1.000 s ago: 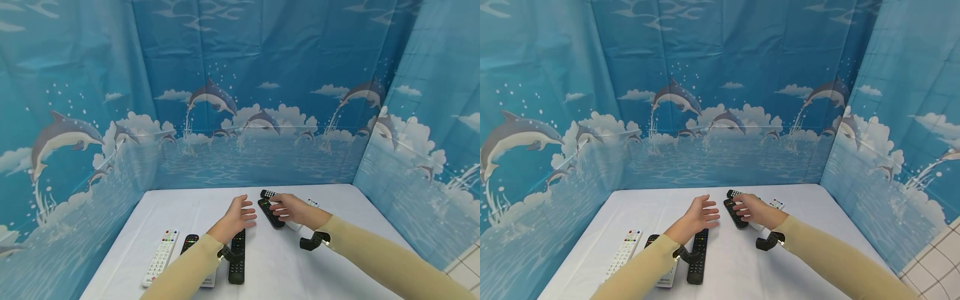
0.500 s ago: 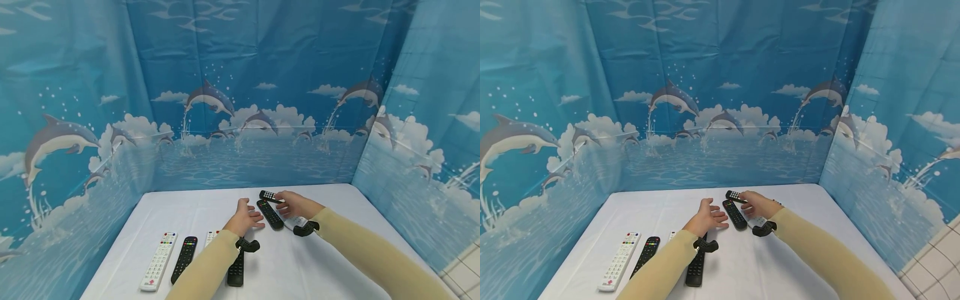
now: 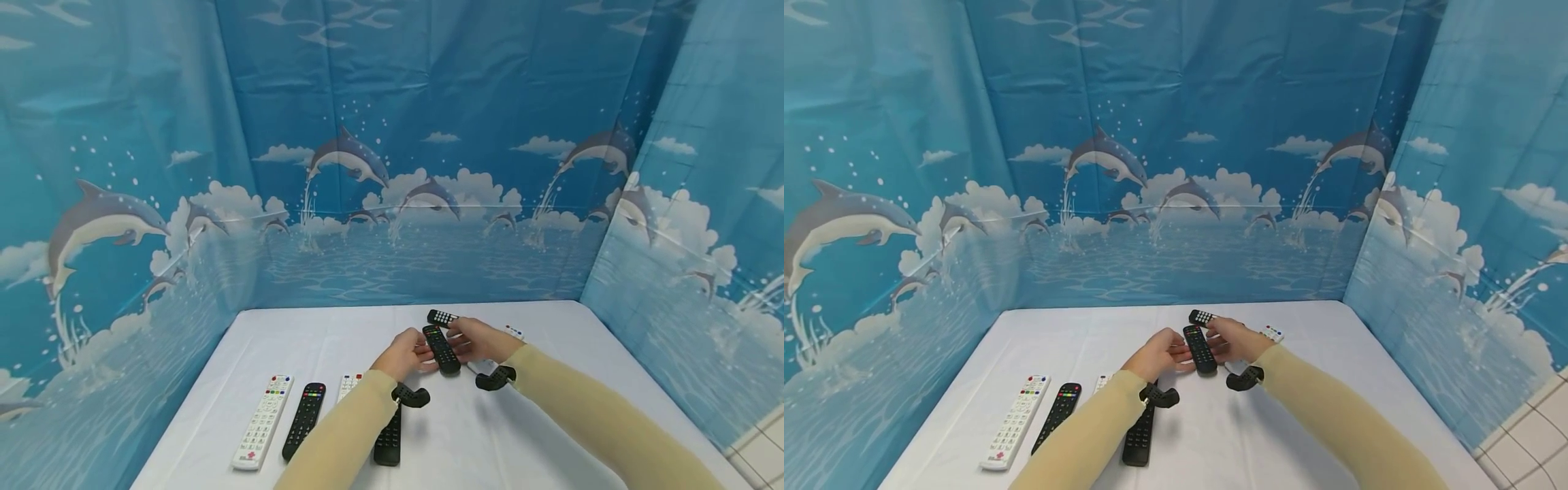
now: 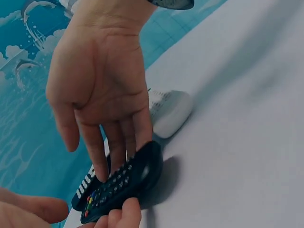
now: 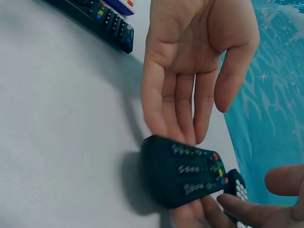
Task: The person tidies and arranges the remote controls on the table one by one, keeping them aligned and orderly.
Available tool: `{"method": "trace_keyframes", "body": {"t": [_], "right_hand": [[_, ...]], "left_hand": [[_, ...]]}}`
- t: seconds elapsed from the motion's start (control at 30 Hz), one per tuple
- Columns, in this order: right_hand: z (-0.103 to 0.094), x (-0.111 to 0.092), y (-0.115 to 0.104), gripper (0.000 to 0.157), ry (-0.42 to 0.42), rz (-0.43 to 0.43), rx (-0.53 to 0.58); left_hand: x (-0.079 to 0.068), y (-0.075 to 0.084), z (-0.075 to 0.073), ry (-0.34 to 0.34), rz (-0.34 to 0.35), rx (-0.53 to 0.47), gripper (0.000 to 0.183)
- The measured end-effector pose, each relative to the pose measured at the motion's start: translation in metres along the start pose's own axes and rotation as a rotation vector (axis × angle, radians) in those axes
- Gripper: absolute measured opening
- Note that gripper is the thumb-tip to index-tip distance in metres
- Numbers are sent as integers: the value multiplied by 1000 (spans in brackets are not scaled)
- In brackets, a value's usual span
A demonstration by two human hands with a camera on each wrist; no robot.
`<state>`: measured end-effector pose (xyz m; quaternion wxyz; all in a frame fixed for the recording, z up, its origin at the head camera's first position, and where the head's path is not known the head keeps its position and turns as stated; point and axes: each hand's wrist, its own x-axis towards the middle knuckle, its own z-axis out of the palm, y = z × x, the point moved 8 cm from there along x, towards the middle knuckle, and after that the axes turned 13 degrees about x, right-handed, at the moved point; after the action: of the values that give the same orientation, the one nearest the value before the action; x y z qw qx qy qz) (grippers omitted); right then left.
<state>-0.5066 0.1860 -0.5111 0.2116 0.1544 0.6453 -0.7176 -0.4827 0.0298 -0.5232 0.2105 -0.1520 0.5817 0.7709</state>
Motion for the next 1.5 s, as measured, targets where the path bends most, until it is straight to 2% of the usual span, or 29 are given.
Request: {"method": "trace_keyframes", "body": {"t": [0.23,0.57,0.8,0.97,1.13,1.33,1.5], "right_hand": [[-4,4,8,38,7,-50,27],[3,1,8,44,-33,-94,28],[11,-9,5,49,-77,-101,77],[15,-21,1,51,-61,-128,24],[19,-31,1,53,-28,-150,-25],[27,-43,3,56,-37,-174,-12],[32,-50,4,56,-40,-196,-18]], "left_hand": [[7,-3,-9,35,-4,61,34],[10,4,-15,60,75,84,39],[2,11,-18,32,99,121,39],[-5,19,-21,13,123,174,41],[-13,21,-27,15,121,244,40],[-26,21,-34,19,141,330,43],[-38,22,-36,9,172,361,45]]}}
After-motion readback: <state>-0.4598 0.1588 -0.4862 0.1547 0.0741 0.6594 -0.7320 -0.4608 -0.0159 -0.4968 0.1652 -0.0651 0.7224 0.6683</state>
